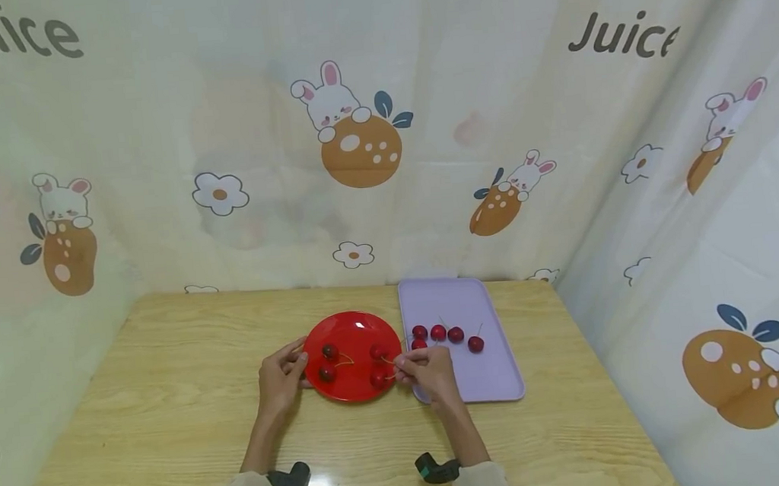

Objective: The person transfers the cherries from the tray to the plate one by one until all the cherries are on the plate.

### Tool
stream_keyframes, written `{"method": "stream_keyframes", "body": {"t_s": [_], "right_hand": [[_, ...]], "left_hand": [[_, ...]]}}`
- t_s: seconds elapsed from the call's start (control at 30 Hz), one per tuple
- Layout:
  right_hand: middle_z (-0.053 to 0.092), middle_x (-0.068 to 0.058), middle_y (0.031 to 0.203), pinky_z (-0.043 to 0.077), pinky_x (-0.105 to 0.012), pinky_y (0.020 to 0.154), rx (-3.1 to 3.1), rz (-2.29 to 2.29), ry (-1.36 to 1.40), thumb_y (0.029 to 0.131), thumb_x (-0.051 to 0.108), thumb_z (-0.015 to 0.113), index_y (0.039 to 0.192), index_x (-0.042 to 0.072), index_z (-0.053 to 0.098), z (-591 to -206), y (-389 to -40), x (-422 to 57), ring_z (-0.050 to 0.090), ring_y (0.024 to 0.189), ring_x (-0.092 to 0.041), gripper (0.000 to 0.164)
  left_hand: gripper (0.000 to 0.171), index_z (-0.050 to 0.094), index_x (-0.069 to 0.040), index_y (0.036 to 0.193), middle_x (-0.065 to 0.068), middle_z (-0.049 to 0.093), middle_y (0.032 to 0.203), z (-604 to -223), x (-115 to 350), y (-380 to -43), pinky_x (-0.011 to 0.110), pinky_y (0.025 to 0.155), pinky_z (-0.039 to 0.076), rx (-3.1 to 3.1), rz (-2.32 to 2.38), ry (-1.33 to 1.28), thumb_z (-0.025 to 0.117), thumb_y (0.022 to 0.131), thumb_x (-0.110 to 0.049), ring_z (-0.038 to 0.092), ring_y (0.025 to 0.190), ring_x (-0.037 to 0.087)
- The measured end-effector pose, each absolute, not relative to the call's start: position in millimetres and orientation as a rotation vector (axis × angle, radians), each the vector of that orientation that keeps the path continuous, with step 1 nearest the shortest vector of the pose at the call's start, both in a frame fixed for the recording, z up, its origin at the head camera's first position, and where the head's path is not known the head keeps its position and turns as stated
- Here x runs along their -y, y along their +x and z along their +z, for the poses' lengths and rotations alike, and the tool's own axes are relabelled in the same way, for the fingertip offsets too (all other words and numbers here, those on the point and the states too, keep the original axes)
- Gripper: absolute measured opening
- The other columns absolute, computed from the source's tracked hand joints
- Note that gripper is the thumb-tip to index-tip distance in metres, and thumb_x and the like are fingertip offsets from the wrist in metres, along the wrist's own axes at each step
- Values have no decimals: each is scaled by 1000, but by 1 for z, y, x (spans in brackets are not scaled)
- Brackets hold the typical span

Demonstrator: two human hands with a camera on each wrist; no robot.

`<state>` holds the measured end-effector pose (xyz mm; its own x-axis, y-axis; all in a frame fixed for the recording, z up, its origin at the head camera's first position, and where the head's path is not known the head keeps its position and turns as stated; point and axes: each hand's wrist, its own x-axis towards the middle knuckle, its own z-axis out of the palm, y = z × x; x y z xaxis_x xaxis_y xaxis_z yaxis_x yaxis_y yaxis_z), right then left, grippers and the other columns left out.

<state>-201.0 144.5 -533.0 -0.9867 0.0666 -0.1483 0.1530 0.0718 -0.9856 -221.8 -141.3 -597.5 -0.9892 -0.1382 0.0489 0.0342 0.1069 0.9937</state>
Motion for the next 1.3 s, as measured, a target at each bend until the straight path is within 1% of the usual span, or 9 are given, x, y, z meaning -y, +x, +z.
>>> {"method": "stream_keyframes", "body": {"t_s": [0.1,0.33,0.57,0.83,1.1,1.17,1.3], "right_hand": [[80,-25,84,64,-16,59,-2256,-2083,216,98,-5,76,106,-18,77,-534,-201,-141,73,64,-12,16],[80,-25,85,64,-17,59,-2250,-2075,211,98,-4,76,105,-17,78,-532,-203,-134,73,64,-12,15],[80,-22,84,65,-17,60,-2234,-2061,229,98,-4,77,104,-15,79,-531,-206,-128,74,65,-12,14],[80,-24,85,65,-16,60,-2232,-2052,196,98,-5,77,106,-17,78,-531,-209,-121,74,64,-11,14],[80,-22,81,66,-19,60,-2258,-2011,193,98,-6,76,102,-17,79,-531,-213,-113,74,62,-11,12],[80,-21,82,67,-19,61,-2259,-2005,195,98,-6,76,103,-16,79,-532,-214,-112,74,63,-11,12],[80,-21,84,67,-20,62,-2276,-1981,191,98,-6,75,104,-15,79,-532,-214,-109,75,64,-12,12]], "left_hand": [[39,67,-1,147,32,71,121,-599,142,-221,28,62,70,2234,-2009,96,64,108,-1,75,76,8],[39,68,-2,147,32,71,122,-598,142,-220,27,62,70,2224,-2018,93,64,108,-1,75,77,8],[38,67,1,146,34,71,120,-595,141,-219,27,61,70,2207,-2018,79,64,108,1,75,74,8],[37,68,2,145,35,71,119,-595,141,-219,27,59,69,2183,-2029,59,65,107,0,75,73,8],[38,68,1,145,32,74,118,-598,143,-221,28,58,69,2206,-2009,81,65,107,2,75,71,8],[38,68,1,145,32,74,118,-599,143,-221,28,58,69,2204,-2008,78,65,107,2,76,72,12],[38,69,0,145,32,74,118,-597,144,-221,29,58,69,2205,-2012,72,66,106,2,77,74,15]]}}
